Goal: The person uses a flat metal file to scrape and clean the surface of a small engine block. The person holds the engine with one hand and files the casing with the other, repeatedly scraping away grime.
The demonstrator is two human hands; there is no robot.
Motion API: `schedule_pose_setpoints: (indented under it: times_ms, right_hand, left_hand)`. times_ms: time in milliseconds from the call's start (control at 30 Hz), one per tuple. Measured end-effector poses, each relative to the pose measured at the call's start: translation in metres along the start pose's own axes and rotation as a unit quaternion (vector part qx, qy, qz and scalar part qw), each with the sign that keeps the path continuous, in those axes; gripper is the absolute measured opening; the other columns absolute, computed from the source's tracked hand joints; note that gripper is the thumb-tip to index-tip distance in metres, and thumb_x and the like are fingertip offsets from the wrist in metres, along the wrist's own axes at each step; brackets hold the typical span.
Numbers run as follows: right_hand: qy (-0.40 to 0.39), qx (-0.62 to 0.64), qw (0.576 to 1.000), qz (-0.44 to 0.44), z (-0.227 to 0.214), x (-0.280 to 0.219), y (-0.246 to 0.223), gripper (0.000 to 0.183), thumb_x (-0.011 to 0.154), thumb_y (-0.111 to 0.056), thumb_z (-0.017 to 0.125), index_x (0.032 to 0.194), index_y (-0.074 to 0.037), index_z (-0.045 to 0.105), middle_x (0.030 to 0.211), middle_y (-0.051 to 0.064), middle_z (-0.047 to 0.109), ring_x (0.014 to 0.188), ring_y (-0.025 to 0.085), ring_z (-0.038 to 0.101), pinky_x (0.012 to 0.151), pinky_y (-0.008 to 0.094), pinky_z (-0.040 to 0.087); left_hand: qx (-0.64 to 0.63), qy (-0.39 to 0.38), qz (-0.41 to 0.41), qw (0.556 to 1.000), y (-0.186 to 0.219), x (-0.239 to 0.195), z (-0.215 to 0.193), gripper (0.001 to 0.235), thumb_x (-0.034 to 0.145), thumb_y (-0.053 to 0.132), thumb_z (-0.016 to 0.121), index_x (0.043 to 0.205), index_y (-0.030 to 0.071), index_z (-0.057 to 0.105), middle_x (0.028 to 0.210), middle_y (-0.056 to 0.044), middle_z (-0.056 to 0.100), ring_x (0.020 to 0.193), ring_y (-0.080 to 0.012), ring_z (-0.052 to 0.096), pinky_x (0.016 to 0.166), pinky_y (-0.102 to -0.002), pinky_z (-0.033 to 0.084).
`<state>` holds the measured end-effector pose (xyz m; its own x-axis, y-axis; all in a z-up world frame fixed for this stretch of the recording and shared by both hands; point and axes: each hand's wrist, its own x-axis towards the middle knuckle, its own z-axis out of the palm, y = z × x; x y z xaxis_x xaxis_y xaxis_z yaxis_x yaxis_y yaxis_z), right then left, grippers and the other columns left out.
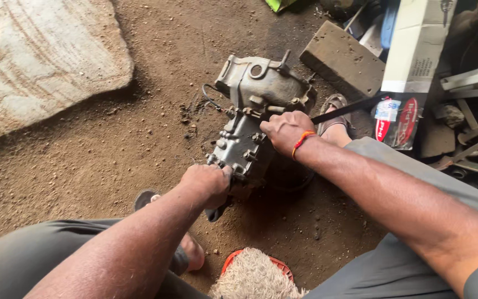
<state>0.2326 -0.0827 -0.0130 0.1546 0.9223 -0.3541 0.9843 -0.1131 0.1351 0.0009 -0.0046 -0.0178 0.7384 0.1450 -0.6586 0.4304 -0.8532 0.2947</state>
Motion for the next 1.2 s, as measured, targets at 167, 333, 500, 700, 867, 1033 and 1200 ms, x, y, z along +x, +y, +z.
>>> schedule_pose_setpoints:
  times_ms: [167, 333, 500, 700, 867, 1033, 1200]
  right_hand:
    - [-0.036, 0.020, 0.999, 0.023, -0.008, 0.003, 0.003, 0.023, 0.084, -0.017, 0.061, 0.103, -0.021, 0.072, 0.107, 0.010, 0.074, 0.103, 0.034, 0.071, 0.085, 0.047, 0.056]
    - [-0.028, 0.145, 0.982, 0.114, 0.005, 0.003, 0.008, 0.037, 0.081, -0.012, 0.059, 0.112, -0.025, 0.073, 0.115, 0.012, 0.072, 0.111, 0.036, 0.067, 0.094, 0.048, 0.053]
    - [0.027, 0.294, 0.932, 0.211, 0.033, -0.001, 0.002, 0.034, 0.082, -0.019, 0.066, 0.115, -0.025, 0.075, 0.115, 0.013, 0.073, 0.109, 0.034, 0.068, 0.094, 0.044, 0.053]
    - [0.066, 0.458, 0.857, 0.225, 0.044, -0.009, -0.002, 0.032, 0.086, -0.018, 0.065, 0.117, -0.015, 0.072, 0.096, 0.013, 0.076, 0.091, 0.027, 0.073, 0.084, 0.040, 0.056]
    - [0.142, 0.525, 0.783, 0.302, 0.079, -0.025, -0.028, 0.039, 0.080, -0.006, 0.069, 0.119, -0.007, 0.068, 0.083, 0.010, 0.072, 0.067, 0.018, 0.068, 0.061, 0.035, 0.055]
    - [0.095, 0.726, 0.563, 0.384, 0.100, -0.037, -0.065, 0.036, 0.088, 0.001, 0.060, 0.123, -0.006, 0.059, 0.079, 0.012, 0.071, 0.051, 0.019, 0.065, 0.042, 0.031, 0.052]
    - [0.068, 0.714, 0.566, 0.407, 0.076, -0.033, -0.089, 0.027, 0.095, -0.010, 0.055, 0.122, -0.012, 0.055, 0.076, 0.010, 0.071, 0.047, 0.020, 0.059, 0.040, 0.034, 0.046]
  left_hand:
    - [0.036, -0.001, 0.027, 0.999, -0.005, 0.009, 0.010, 0.033, 0.100, 0.011, 0.045, 0.131, 0.004, 0.051, 0.114, -0.016, 0.069, 0.102, -0.0279, 0.070, 0.084, -0.041, 0.058]
    - [0.042, -0.050, 0.011, 0.998, -0.001, 0.007, 0.007, 0.035, 0.106, 0.012, 0.040, 0.139, 0.002, 0.044, 0.106, -0.012, 0.068, 0.090, -0.0209, 0.070, 0.075, -0.036, 0.059]
    - [0.063, -0.042, 0.017, 0.997, 0.000, 0.007, 0.001, 0.035, 0.104, 0.013, 0.045, 0.137, 0.002, 0.046, 0.104, -0.011, 0.068, 0.089, -0.0198, 0.068, 0.073, -0.035, 0.056]
    - [0.020, -0.048, -0.011, 0.999, 0.004, 0.003, 0.000, 0.033, 0.106, 0.018, 0.042, 0.134, 0.004, 0.051, 0.104, -0.012, 0.069, 0.094, -0.0232, 0.071, 0.077, -0.038, 0.059]
    - [0.034, 0.007, 0.009, 0.999, -0.002, 0.004, 0.000, 0.033, 0.103, 0.017, 0.043, 0.133, 0.007, 0.054, 0.107, -0.011, 0.071, 0.095, -0.0242, 0.070, 0.079, -0.040, 0.057]
    - [0.047, -0.020, -0.004, 0.999, 0.002, -0.005, -0.003, 0.039, 0.108, 0.019, 0.037, 0.143, 0.006, 0.046, 0.104, -0.011, 0.072, 0.089, -0.0212, 0.072, 0.076, -0.038, 0.060]
    - [0.057, -0.060, -0.016, 0.996, 0.003, -0.005, -0.007, 0.045, 0.107, 0.030, 0.048, 0.144, 0.006, 0.045, 0.103, -0.010, 0.072, 0.090, -0.0190, 0.072, 0.076, -0.034, 0.062]
